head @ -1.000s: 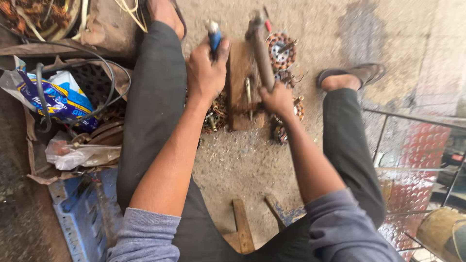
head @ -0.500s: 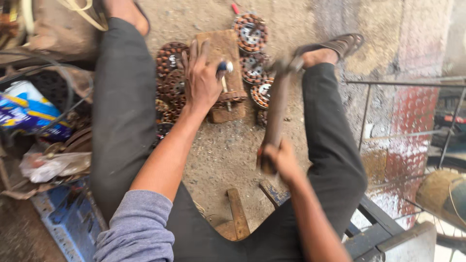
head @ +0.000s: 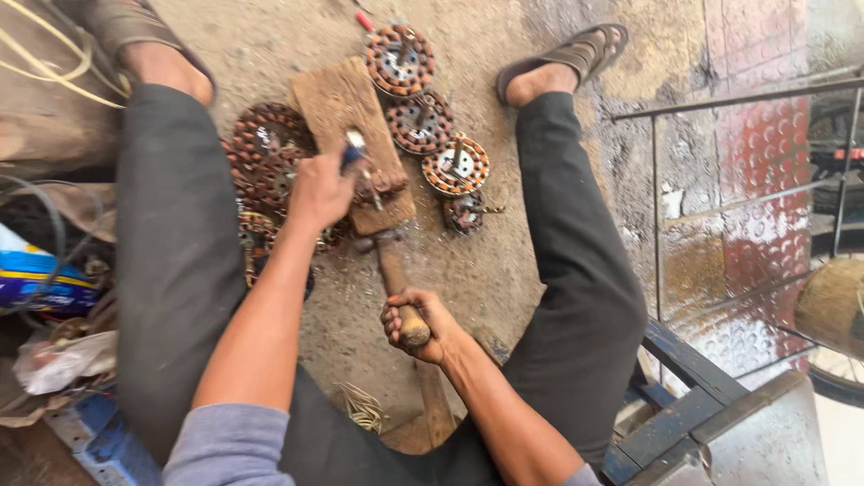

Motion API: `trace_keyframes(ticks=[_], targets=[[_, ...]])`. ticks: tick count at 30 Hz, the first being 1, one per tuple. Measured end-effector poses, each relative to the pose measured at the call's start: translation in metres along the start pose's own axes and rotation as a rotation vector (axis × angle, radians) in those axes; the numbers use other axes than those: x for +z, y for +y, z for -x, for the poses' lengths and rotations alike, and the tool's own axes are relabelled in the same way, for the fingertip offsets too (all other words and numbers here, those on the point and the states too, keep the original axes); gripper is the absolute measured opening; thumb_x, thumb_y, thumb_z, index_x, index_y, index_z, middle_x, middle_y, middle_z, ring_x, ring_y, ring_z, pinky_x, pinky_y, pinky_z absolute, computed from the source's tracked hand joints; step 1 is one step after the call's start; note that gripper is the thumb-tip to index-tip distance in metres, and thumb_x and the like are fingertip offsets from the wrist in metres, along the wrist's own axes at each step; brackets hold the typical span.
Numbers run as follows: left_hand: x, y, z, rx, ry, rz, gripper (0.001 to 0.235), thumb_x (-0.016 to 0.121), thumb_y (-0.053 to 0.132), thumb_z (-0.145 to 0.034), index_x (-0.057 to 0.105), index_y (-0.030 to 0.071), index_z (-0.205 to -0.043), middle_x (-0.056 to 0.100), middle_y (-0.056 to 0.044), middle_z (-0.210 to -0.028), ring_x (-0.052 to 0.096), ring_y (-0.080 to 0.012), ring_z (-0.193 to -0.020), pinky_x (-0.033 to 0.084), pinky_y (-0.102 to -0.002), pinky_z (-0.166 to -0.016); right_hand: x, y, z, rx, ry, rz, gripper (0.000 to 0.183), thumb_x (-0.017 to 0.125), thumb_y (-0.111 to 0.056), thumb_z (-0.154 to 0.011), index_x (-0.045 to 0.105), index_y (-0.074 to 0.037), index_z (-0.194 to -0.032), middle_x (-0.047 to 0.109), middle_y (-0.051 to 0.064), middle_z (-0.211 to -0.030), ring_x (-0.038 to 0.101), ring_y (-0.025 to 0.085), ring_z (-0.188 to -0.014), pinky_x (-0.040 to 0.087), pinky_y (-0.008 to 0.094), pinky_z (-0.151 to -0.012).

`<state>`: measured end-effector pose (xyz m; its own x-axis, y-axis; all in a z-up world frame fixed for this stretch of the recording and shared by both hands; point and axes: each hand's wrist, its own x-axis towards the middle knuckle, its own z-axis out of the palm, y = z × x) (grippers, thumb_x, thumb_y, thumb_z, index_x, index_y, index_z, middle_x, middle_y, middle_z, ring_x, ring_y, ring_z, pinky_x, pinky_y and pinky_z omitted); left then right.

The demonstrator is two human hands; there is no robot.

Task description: The person sits on the floor and uses a hammer and a chisel-like tool to work on circular copper-wound electrical components placed on a wooden block. They repeatedly strike the tool to adjust or separate parts of the components.

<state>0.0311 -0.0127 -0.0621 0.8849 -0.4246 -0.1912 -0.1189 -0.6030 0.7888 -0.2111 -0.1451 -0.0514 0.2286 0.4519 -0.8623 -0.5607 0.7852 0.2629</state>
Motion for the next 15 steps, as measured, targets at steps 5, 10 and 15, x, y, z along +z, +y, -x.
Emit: trace_keyframes(ticks=[5,10,15], targets=[[-0.002,-0.029,0.012,-0.040,-0.170,-0.104,0.053,0.079,0.042,-0.088,0.060,0.005,-0.120,0.070,-0.027,-0.087,0.068,-0.0497,-0.086,0.054,-0.057,-0.074,0.003,0.018,0.011,0.030,0.081,0.032,0.010,0.064,-0.017,-0.089,0.059,-0.010,-0.095,0.057,0.004,-0.069,0.055,0.014,-0.053,0.049,0.030,-0.048],[0.018,-0.065,0.036,-0.022,-0.269,-0.480,0.037,0.064,0.015,-0.094,0.054,0.008,-0.129,0.070,-0.030,-0.087,0.069,-0.0512,-0.084,0.054,-0.061,-0.075,-0.045,0.035,-0.042,-0.074,0.096,0.068,0.012,0.063,-0.018,-0.092,0.059,-0.007,-0.089,0.058,0.007,-0.067,0.060,0.021,-0.058,0.055,0.037,-0.055],[0.030,-0.085,0.027,-0.015,-0.241,-0.446,0.035,0.068,0.024,-0.085,0.054,0.009,-0.113,0.072,-0.027,-0.087,0.069,-0.0511,-0.087,0.056,-0.061,-0.075,-0.091,0.019,-0.097,0.037,-0.250,-0.085,0.009,0.061,-0.010,-0.098,0.058,-0.002,-0.097,0.067,0.008,-0.091,0.068,0.021,-0.079,0.058,0.032,-0.075]])
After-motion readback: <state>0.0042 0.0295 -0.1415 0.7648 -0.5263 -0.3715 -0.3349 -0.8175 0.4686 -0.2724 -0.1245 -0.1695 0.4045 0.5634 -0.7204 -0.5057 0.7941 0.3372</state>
